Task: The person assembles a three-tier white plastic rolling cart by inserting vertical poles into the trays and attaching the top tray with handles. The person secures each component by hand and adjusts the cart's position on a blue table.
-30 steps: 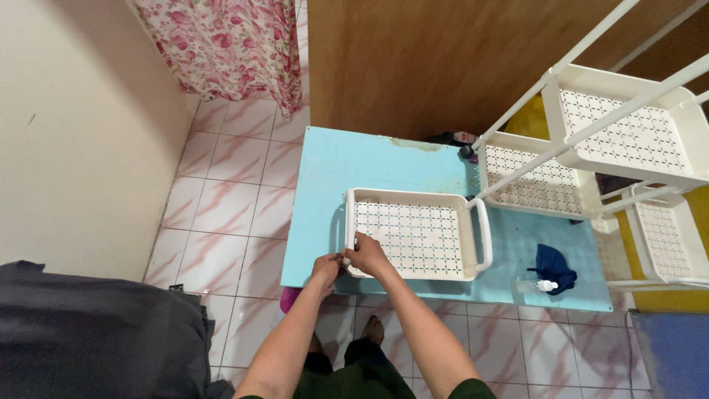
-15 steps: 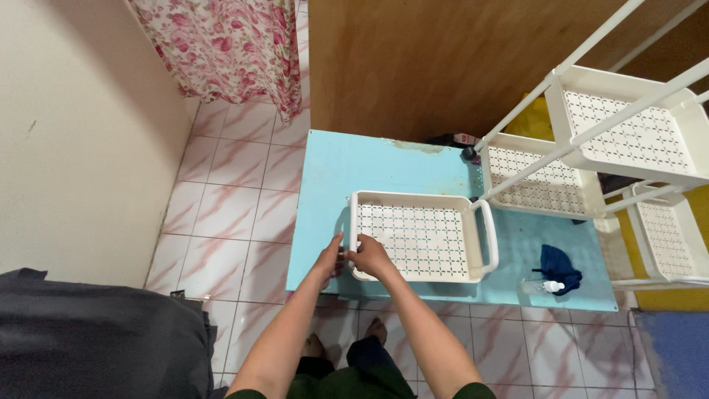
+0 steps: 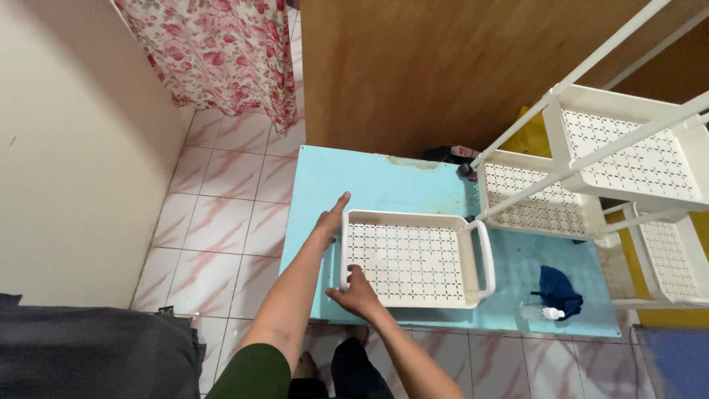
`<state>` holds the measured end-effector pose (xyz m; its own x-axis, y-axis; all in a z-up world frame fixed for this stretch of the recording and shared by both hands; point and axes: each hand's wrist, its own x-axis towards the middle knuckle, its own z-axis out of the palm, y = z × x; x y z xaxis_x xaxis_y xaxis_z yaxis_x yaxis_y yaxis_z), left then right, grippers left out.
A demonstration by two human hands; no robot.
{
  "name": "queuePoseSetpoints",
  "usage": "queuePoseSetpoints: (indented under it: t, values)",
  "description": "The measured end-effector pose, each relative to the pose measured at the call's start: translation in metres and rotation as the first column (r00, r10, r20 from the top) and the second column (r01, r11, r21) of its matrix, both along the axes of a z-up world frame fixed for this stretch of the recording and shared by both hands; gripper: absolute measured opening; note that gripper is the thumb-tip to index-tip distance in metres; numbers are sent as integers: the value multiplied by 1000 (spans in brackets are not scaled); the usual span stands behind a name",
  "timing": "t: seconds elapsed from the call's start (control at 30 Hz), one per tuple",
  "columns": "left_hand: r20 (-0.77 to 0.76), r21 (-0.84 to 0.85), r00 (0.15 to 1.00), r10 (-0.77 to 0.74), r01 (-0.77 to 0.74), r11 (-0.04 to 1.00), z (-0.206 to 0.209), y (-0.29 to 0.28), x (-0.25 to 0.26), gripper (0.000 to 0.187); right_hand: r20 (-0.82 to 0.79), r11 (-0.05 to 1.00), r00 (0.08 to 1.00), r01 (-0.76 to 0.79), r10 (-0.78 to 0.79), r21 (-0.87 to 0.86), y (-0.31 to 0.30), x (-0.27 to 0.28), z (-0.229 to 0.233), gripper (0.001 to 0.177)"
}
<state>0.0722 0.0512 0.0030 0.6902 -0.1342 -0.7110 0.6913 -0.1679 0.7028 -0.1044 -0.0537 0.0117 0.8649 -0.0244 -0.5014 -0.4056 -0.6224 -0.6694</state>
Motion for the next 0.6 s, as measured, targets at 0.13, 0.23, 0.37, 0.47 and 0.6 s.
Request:
queuePoseSetpoints:
  t: [0.13, 0.23, 0.37, 0.47, 0.6]
  values:
    - [31, -47, 999, -18, 19, 999, -21, -20, 21, 103, 62, 995, 994, -90, 93, -52, 3, -17, -3, 63]
    - [21, 50, 1000, 2, -3, 999, -31, -32, 23, 83, 125, 968, 975, -160, 186, -193, 3, -18, -14, 50]
    - [24, 191, 1000, -12, 8, 982, -31, -34, 21, 58, 134, 939, 963, -188, 234, -287, 4, -22, -25, 45]
    - [21, 283, 999, -25, 18, 959, -23, -36, 23, 48, 145, 942, 963, -177, 225, -286, 3, -24, -29, 43]
    - [-4, 311, 1000, -6, 7, 950, -10, -37, 21, 44, 157, 941, 960, -180, 232, -288, 2, -25, -33, 42]
